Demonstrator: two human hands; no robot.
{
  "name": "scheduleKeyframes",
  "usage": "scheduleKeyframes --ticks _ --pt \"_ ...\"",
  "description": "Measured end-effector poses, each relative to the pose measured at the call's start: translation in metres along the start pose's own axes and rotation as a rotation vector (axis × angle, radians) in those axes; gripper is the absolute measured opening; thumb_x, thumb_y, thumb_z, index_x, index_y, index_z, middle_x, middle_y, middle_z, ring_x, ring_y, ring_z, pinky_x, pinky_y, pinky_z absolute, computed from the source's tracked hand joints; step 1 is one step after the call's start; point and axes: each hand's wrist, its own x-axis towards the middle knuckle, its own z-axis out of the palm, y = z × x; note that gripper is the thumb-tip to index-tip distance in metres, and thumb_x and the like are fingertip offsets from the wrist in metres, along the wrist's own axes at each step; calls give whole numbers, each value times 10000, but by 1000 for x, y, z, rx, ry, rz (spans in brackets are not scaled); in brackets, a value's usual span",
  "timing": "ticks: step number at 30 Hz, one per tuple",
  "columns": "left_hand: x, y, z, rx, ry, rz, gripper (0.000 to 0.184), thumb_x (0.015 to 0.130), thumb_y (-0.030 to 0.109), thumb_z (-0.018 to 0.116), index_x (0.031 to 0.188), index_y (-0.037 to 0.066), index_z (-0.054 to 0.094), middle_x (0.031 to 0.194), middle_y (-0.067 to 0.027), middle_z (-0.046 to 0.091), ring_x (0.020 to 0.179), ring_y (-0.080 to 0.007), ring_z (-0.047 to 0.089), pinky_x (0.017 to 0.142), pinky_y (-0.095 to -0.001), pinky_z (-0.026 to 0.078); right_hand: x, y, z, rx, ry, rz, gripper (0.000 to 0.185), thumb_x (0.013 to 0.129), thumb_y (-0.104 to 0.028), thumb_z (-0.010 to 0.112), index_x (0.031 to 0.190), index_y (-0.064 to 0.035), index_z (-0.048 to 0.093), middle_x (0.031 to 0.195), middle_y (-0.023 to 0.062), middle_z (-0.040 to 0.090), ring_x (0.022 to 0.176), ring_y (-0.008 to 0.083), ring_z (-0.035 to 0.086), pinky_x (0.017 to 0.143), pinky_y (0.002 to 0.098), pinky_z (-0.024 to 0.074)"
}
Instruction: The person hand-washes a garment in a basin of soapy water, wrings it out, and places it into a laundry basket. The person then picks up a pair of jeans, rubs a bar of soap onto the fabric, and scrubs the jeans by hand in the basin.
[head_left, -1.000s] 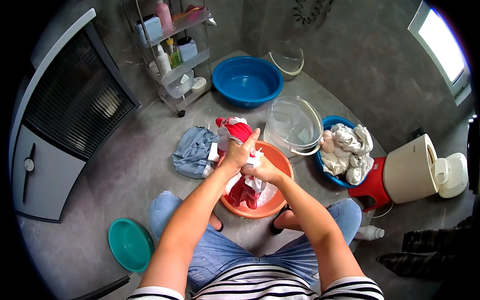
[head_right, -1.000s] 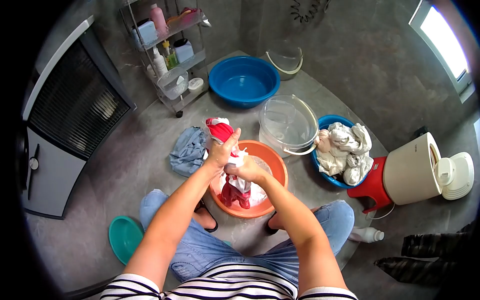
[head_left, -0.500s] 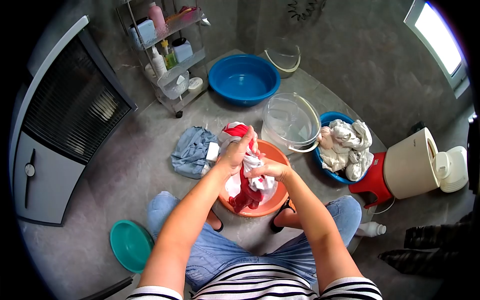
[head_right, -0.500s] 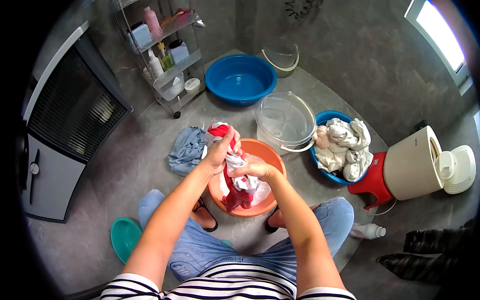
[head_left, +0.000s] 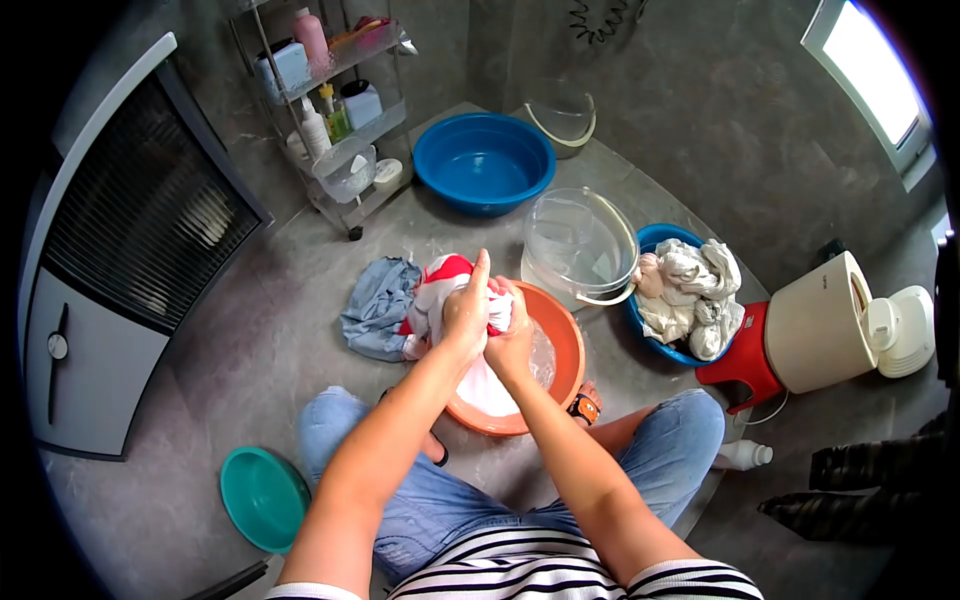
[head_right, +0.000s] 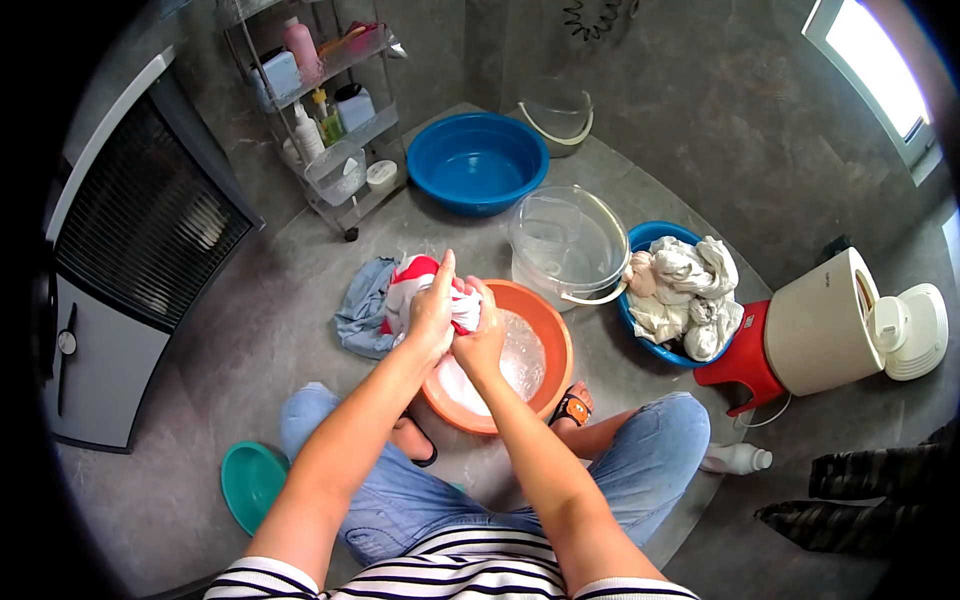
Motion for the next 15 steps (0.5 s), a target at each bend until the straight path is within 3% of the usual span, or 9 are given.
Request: scheduleKeyframes --ticks 3,4,6,8,11,13,15 --pt "8 -1 -8 153 -26 155 466 904 436 665 625 79 556 620 -37 578 581 -134 570 584 -270 458 14 5 -3 -14 -198 29 464 683 -52 743 1121 -45 588 989 147 666 908 308 655 819 374 506" --pt "13 -2 -10 257 -39 261 455 909 418 662 621 83 551 617 -32 576 575 -132 568 578 -275 453 19 9 -1 109 -284 141 375 698 -44 733 1049 -37 598 941 111 675 885 240 646 821 361 502" --pt "17 5 -10 321 -146 405 398 917 333 660 622 97 533 601 -13 560 538 -119 539 551 -286 425 27 8 -4 267 -451 229 364 703 -42 728 1045 -36 603 939 80 676 877 196 633 815 355 502" --pt "20 10 -12 182 -203 314 378 914 307 664 628 98 530 592 -10 547 521 -112 518 541 -273 412 37 2 -13 252 -619 352 351 702 -48 725 1034 -34 613 957 44 672 860 155 625 791 336 503" --pt "18 18 -14 89 -340 170 331 917 248 647 648 106 517 584 3 510 505 -101 474 527 -254 388 43 6 -21 267 -778 416 364 695 -59 727 1040 -34 616 957 56 671 856 160 625 798 322 507" --pt "17 23 -14 80 -463 45 299 933 213 616 678 113 495 573 17 465 491 -94 434 524 -256 383 43 0 -26 338 -845 578 358 722 -80 744 1055 -47 616 954 55 665 880 160 627 818 311 504" --pt "26 16 -18 155 -505 -35 340 939 359 623 734 101 538 616 2 524 539 -112 506 569 -260 433 37 -8 -32 428 -830 780 359 743 -84 749 1073 -54 610 964 50 659 896 160 626 832 310 500"
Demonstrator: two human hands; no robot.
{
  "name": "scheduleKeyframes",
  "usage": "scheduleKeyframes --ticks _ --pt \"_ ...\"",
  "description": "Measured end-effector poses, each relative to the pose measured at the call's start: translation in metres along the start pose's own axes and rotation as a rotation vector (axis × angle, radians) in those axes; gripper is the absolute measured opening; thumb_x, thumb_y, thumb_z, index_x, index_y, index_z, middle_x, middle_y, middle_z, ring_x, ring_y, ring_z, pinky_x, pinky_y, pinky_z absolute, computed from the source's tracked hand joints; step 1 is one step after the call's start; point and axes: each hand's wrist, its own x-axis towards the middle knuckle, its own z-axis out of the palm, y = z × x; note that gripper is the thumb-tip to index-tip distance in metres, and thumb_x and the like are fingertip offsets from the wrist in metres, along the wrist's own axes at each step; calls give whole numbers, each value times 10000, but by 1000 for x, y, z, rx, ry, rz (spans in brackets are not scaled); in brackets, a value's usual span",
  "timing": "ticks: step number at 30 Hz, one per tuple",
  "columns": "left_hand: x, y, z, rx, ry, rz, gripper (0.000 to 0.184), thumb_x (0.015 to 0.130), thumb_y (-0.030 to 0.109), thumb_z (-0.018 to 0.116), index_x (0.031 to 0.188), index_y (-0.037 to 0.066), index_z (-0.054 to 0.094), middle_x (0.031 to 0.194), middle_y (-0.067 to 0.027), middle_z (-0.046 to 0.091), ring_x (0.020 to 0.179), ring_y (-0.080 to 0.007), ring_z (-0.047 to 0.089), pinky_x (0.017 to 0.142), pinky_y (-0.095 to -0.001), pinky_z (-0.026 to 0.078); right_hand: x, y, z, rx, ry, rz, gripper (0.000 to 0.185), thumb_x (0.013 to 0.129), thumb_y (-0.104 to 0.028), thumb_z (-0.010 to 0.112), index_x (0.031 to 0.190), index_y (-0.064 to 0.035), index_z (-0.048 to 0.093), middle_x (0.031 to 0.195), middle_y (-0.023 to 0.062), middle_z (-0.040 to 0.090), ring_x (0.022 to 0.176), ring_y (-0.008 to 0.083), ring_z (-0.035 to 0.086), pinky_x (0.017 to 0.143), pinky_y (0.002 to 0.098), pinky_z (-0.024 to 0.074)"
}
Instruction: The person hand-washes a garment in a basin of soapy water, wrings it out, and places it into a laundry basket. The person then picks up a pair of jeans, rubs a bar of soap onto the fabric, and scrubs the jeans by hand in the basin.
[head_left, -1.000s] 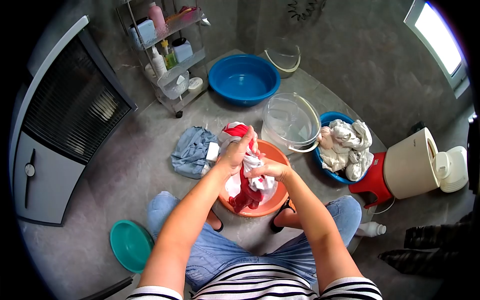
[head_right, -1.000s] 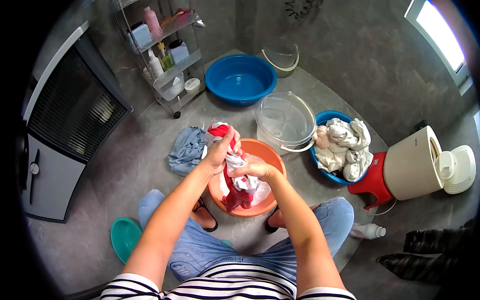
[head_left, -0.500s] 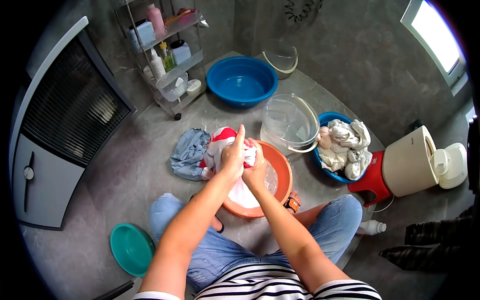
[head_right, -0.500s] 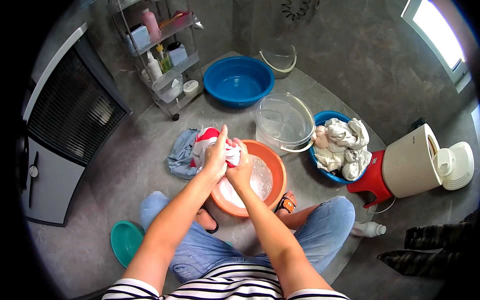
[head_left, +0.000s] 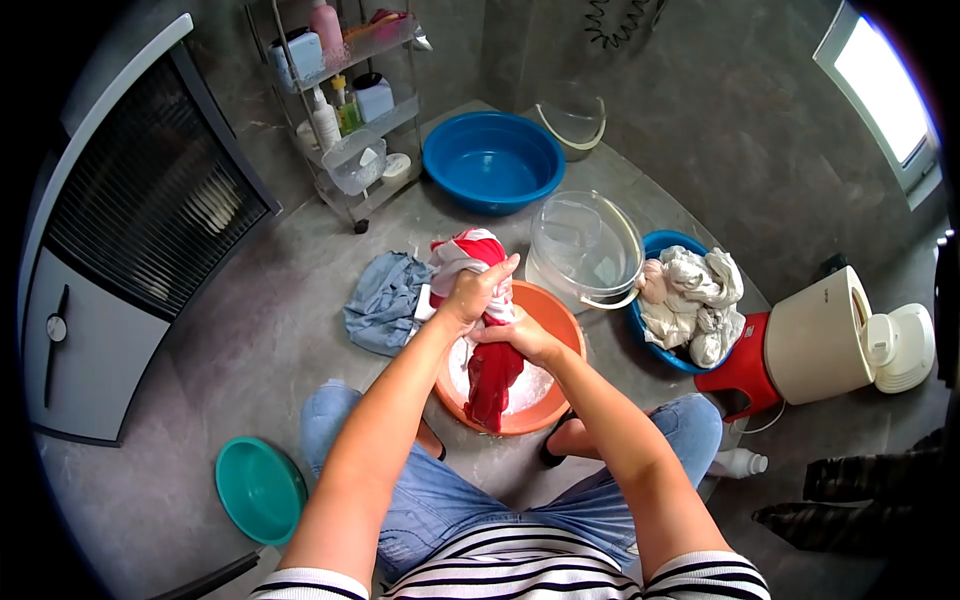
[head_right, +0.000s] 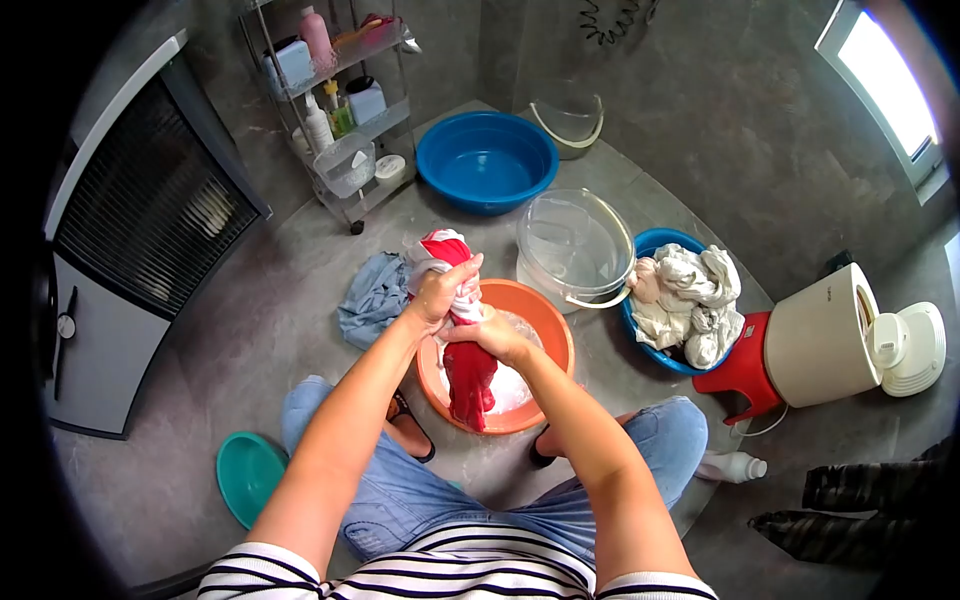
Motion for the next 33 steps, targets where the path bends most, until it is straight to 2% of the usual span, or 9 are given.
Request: scheduleKeyframes --ticks 4,7,11,18,20,21,26,29,33 --pt "7 -16 2 355 10 147 486 949 565 521 892 89 597 784 -23 626 742 -108 601 695 -249 487 -6 16 -8 252 27 -107 340 844 -125 696 1151 -39 577 971 76 651 896 192 644 826 338 524" --pt "2 -33 -7 168 -142 -39 562 975 594 422 1159 87 582 1015 -41 630 908 -110 602 811 -272 499 -20 0 -8 378 151 -17 337 855 -129 679 1158 -32 566 992 103 653 915 230 651 844 359 527" --pt "-30 -51 -5 70 41 -443 777 934 678 396 1458 106 372 1366 -116 528 1235 -228 538 994 -393 459 -21 -7 -14 464 239 10 363 849 -182 693 1159 -52 557 1033 117 649 944 244 649 836 389 542" --pt "-68 -43 14 -264 195 -669 935 761 892 330 1413 225 403 1369 -118 499 1213 -326 514 959 -662 408 -16 -4 -15 673 257 -57 353 852 -224 699 1125 -64 542 1011 127 648 932 279 653 839 425 550" --pt "-56 -79 -3 -531 92 -555 981 710 914 384 1443 264 340 1505 -112 326 1343 -388 372 944 -744 363 -25 -3 -4 795 267 -46 362 855 -228 698 1131 -59 536 1021 134 647 935 290 655 853 438 553" --pt "-58 -75 3 -553 182 -491 889 771 851 425 1358 184 457 1359 -135 507 1214 -350 523 912 -647 460 -30 -4 1 813 279 -37 375 861 -225 693 1149 -56 522 1037 135 640 934 299 658 880 463 551" --pt "-37 -128 -32 -658 193 -203 418 922 440 520 1057 59 628 970 -101 697 866 -233 679 821 -404 553 -57 -22 11 789 230 -126 368 898 -219 647 1193 -50 505 1087 143 636 991 295 648 925 470 532" --pt "-44 -119 -33 -733 339 -212 279 922 222 475 1084 55 630 1061 -131 691 957 -249 677 903 -396 537 -48 -1 -28 873 153 -74 333 904 -194 626 1181 -50 510 1091 134 638 1023 262 637 917 435 537" --pt "-62 -89 -19 -813 171 -209 385 911 235 435 1181 15 598 1208 -177 633 1091 -302 630 998 -456 483 -27 39 -72 863 243 -183 339 891 -133 634 1199 -37 529 1092 128 641 1026 287 637 935 459 521"
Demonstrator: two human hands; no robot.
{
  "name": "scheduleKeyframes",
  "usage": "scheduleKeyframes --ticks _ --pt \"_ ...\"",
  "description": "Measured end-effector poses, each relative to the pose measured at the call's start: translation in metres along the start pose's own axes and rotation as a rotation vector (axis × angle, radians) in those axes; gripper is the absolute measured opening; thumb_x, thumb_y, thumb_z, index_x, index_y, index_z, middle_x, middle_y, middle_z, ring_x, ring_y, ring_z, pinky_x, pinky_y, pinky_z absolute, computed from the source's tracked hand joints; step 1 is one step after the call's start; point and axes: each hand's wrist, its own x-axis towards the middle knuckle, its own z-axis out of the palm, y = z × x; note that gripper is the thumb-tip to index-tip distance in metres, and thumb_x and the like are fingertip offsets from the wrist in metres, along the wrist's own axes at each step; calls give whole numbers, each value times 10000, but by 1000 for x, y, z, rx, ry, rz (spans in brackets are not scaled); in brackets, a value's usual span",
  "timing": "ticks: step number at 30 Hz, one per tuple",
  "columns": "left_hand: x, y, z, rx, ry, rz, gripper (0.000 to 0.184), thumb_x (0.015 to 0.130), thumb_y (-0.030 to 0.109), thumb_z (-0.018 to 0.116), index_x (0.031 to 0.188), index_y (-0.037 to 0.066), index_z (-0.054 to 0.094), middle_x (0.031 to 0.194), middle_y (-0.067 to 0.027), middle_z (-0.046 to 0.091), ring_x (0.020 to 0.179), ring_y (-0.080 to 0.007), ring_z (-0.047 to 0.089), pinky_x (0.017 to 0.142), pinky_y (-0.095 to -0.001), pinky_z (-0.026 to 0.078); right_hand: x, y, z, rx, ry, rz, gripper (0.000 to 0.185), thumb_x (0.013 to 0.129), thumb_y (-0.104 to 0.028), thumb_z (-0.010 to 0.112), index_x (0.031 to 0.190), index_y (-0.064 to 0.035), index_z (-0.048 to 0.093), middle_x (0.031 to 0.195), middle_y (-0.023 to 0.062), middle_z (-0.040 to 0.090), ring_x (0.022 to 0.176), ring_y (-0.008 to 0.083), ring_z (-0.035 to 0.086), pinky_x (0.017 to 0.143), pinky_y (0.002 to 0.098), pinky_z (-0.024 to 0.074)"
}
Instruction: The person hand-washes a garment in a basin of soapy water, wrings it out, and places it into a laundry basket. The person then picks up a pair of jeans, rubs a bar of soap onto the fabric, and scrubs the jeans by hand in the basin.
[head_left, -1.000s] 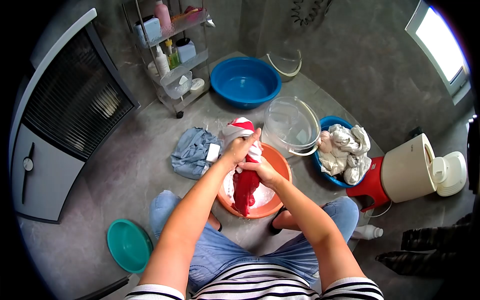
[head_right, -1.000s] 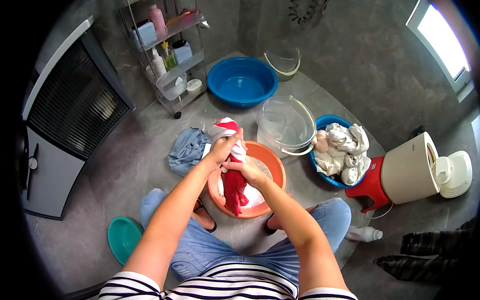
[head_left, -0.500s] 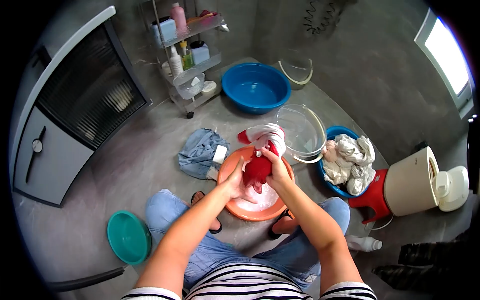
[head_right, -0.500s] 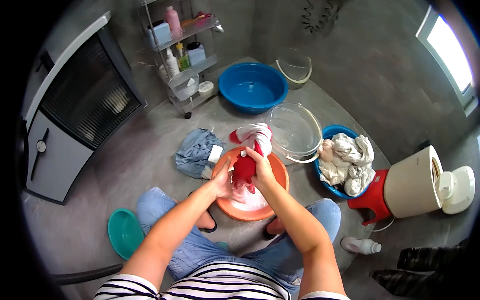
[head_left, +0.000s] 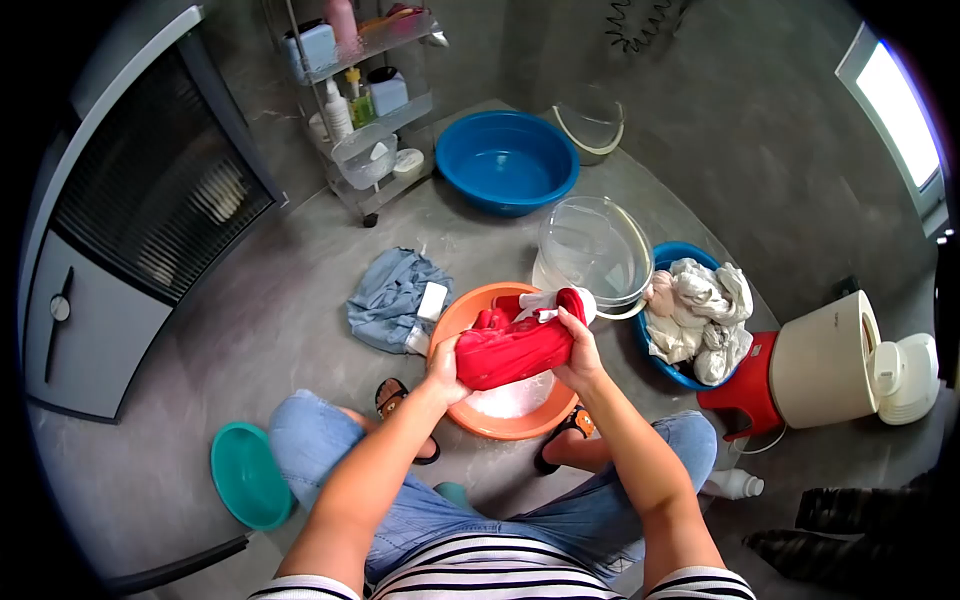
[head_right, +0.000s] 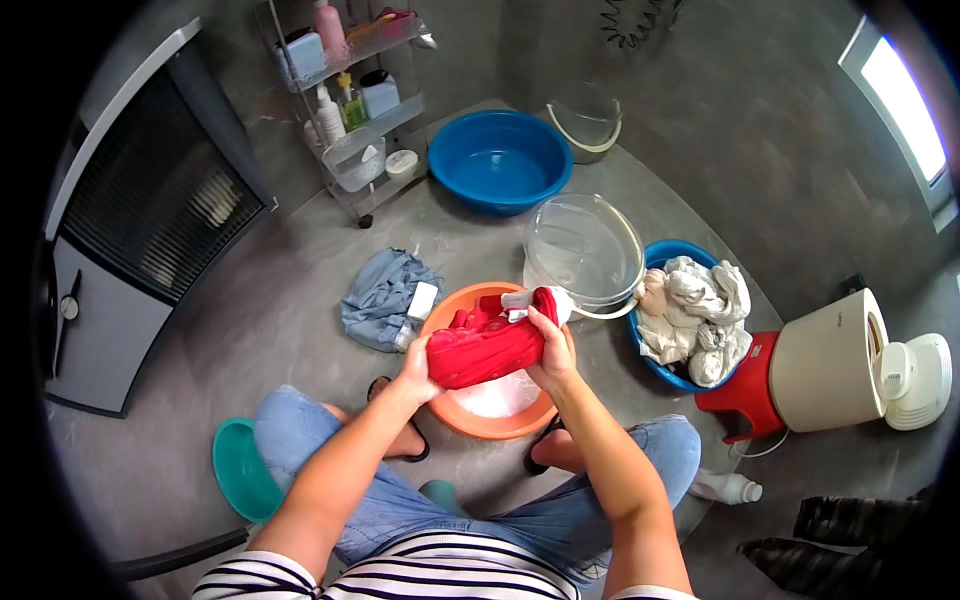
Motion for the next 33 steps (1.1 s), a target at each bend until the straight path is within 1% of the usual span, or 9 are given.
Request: scheduleKeyframes --ticks 2,6,10,14,16,19,24,27,33 --pt "-14 2 9 39 -63 -98 441 915 255 444 1272 21 553 1262 -159 607 1139 -285 606 1031 -443 457 1 -1 -4 42 -74 18 313 887 -113 639 1181 -35 565 1088 129 651 1021 282 641 929 445 524" --pt "-14 -1 6 136 -187 -278 438 936 292 441 1279 43 553 1273 -143 602 1143 -261 605 1034 -440 457 -13 6 2 -32 -192 141 359 953 -335 537 1166 -51 589 1142 165 649 1061 302 632 998 464 471" --pt "-12 -1 16 157 -176 -216 462 938 320 450 1295 41 541 1271 -134 602 1160 -253 594 1055 -453 437 -17 -3 35 27 -319 91 297 946 -278 559 1127 -45 589 1140 144 637 1050 270 632 982 438 484" --pt "-15 10 23 230 8 -309 602 927 508 498 1383 118 462 1361 -135 526 1244 -288 525 1052 -555 404 -8 -8 29 -57 -63 -36 246 878 -130 652 1088 -29 575 1020 77 628 944 188 625 882 357 515" --pt "-16 13 18 185 -63 -454 842 862 711 491 1470 151 331 1491 -161 371 1307 -378 448 1030 -639 366 -16 -6 44 -349 -90 -153 248 865 -139 673 1070 -34 578 990 66 630 922 173 624 852 336 510" --pt "-4 -1 25 253 -32 -326 819 862 698 513 1451 149 362 1454 -159 418 1303 -352 458 1028 -631 375 -36 -3 72 -657 -114 -183 268 831 -154 719 1036 -42 588 900 33 628 835 144 619 788 296 489" --pt "33 -18 -11 215 19 -44 384 963 226 578 1289 43 492 1216 -131 607 1082 -223 635 967 -390 522 -29 9 66 -662 -87 -194 242 836 -140 692 1031 -38 593 912 39 620 847 136 608 772 297 493" --pt "21 -25 27 427 147 220 171 873 102 672 1015 58 586 921 -65 637 833 -164 662 732 -325 586 -30 1 71 -512 38 -144 292 848 -106 647 1118 -35 559 983 56 609 869 152 604 789 316 503" --pt "-7 -14 83 1217 -99 724 162 792 71 691 848 50 540 822 -86 593 746 -205 584 693 -345 462 -20 -7 61 -397 -22 -42 297 837 -70 622 1126 -37 562 1013 63 618 933 162 614 852 316 504"
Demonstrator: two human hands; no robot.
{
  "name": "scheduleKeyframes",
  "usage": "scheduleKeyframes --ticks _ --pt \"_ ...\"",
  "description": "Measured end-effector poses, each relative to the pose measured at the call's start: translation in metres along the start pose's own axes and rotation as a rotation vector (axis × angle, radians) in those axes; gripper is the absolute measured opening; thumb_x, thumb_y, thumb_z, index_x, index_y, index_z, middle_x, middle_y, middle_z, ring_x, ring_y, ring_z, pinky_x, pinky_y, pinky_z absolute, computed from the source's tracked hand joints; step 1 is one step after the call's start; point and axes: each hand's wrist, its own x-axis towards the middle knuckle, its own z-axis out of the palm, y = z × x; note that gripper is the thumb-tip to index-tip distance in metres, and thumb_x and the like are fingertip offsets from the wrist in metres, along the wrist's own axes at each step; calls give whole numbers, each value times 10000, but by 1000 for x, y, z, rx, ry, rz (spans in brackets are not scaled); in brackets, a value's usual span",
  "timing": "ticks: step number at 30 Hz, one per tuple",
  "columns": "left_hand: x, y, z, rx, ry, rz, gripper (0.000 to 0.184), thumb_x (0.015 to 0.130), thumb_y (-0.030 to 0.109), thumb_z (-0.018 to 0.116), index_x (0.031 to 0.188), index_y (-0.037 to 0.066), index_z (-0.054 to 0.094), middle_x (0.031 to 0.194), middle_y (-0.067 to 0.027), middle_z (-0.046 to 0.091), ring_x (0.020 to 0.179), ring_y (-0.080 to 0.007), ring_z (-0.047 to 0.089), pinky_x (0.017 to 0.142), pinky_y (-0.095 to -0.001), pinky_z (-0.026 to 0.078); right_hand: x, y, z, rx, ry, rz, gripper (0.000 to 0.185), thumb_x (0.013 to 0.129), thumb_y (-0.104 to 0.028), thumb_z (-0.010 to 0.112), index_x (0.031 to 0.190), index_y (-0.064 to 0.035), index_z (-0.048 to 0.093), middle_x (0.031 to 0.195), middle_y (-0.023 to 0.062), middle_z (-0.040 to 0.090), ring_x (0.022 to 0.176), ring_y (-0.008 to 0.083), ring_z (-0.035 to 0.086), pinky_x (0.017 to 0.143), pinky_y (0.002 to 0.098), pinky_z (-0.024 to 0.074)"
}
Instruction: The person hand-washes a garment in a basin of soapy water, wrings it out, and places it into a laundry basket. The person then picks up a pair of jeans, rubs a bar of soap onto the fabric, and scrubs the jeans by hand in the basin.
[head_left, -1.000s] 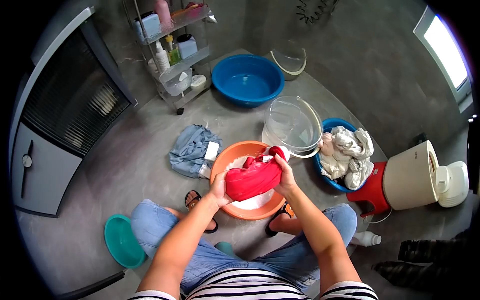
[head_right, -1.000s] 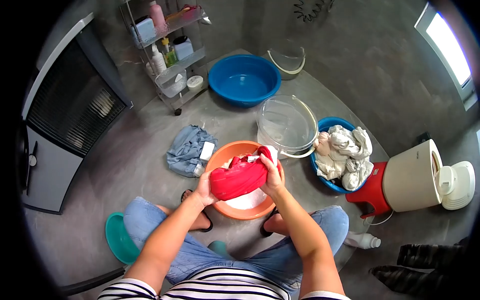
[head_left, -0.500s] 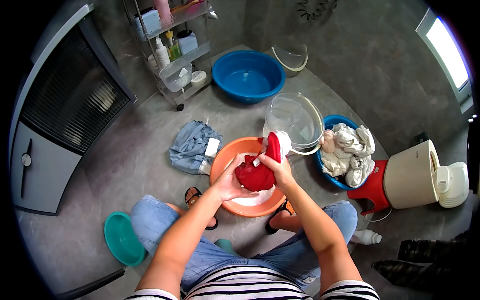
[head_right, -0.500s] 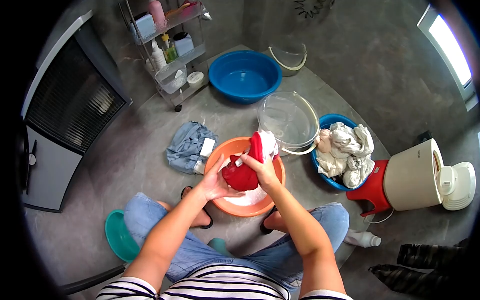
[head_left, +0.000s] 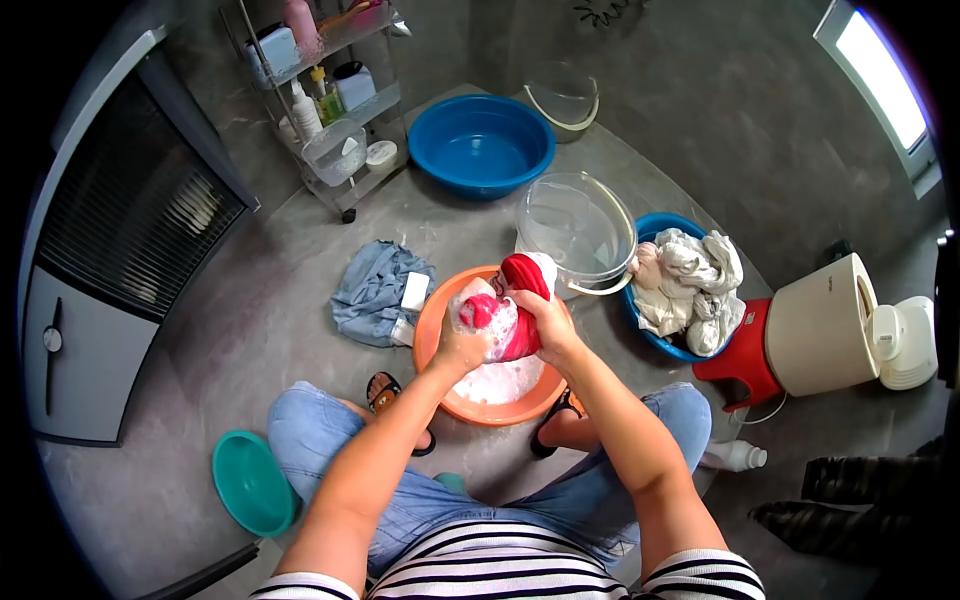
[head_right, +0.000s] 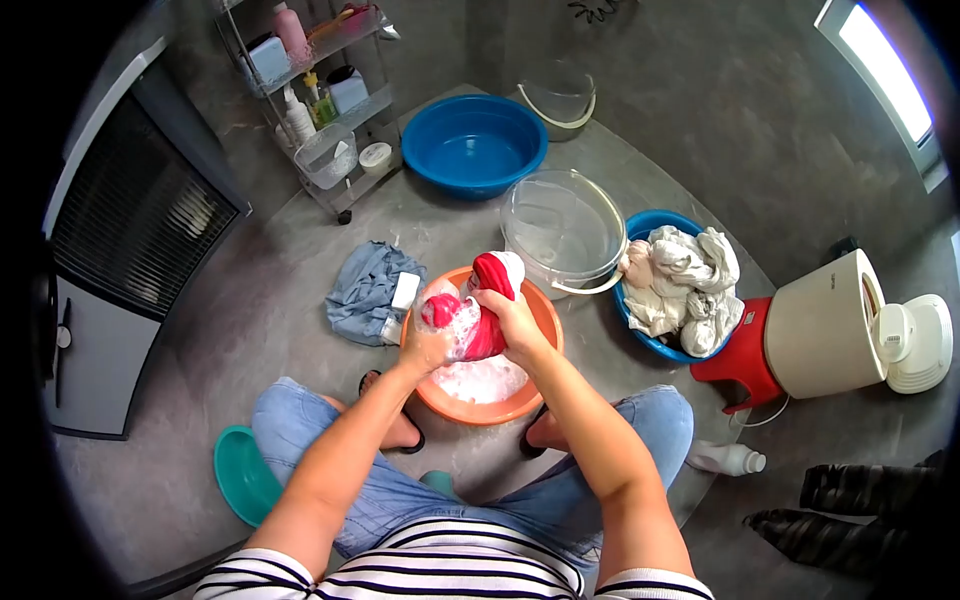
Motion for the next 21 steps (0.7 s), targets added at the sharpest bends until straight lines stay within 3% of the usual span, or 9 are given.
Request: scheduleKeyframes --ticks 2,4,6,7,8,11,16,17,21 --pt "0 23 0 208 -18 130 156 779 63 683 850 50 545 809 -114 576 757 -256 590 703 -361 466 -5 -11 3 35 -1 112 296 839 -72 614 1128 -37 561 1013 63 621 936 165 619 861 321 509" --pt "2 30 -1 341 -115 431 217 677 40 696 852 59 569 830 -144 551 810 -367 564 727 -427 466 5 1 -15 85 -129 125 336 873 -106 594 1192 -9 554 1085 102 643 972 206 643 897 352 521" --pt "0 28 5 455 -170 524 210 656 74 703 829 75 584 868 -133 569 810 -352 570 737 -430 460 11 7 -23 230 -215 224 305 877 -94 595 1173 -27 560 1068 90 645 978 183 645 887 342 527" --pt "3 29 6 574 -254 683 249 623 57 711 849 98 612 864 -104 579 820 -328 582 763 -424 442 16 10 -24 220 -276 251 328 885 -98 596 1204 -28 556 1088 99 648 997 195 649 907 339 524" --pt "0 30 10 610 -322 687 172 659 72 673 816 121 620 861 -80 570 819 -291 572 739 -412 415 16 10 -28 180 -281 251 301 890 -101 597 1183 -32 579 1053 84 655 983 182 650 883 330 528" --pt "-5 39 22 776 -421 894 37 736 160 612 773 156 607 809 -24 539 733 -243 529 706 -392 403 3 -14 -17 -133 -285 203 290 859 -101 620 1143 -40 617 1026 75 665 922 158 644 816 329 521" --pt "1 25 22 1014 -753 1095 88 736 216 617 697 183 545 835 3 541 724 -188 527 715 -385 417 20 -12 -13 -618 -161 123 308 775 -101 668 1076 -38 652 937 71 674 844 161 625 771 336 491" --pt "2 16 21 1018 -774 1147 90 741 227 612 698 186 545 838 5 541 725 -183 528 715 -381 416 22 -8 -14 -642 -104 132 303 734 -89 708 1024 -17 657 904 77 674 833 164 628 777 341 492" --pt "10 12 17 1046 -795 1255 63 765 265 586 755 218 546 853 26 527 782 -160 527 736 -344 395 20 -17 -7 -519 -97 171 390 714 -37 729 1091 -22 627 958 86 678 856 177 636 781 339 520"
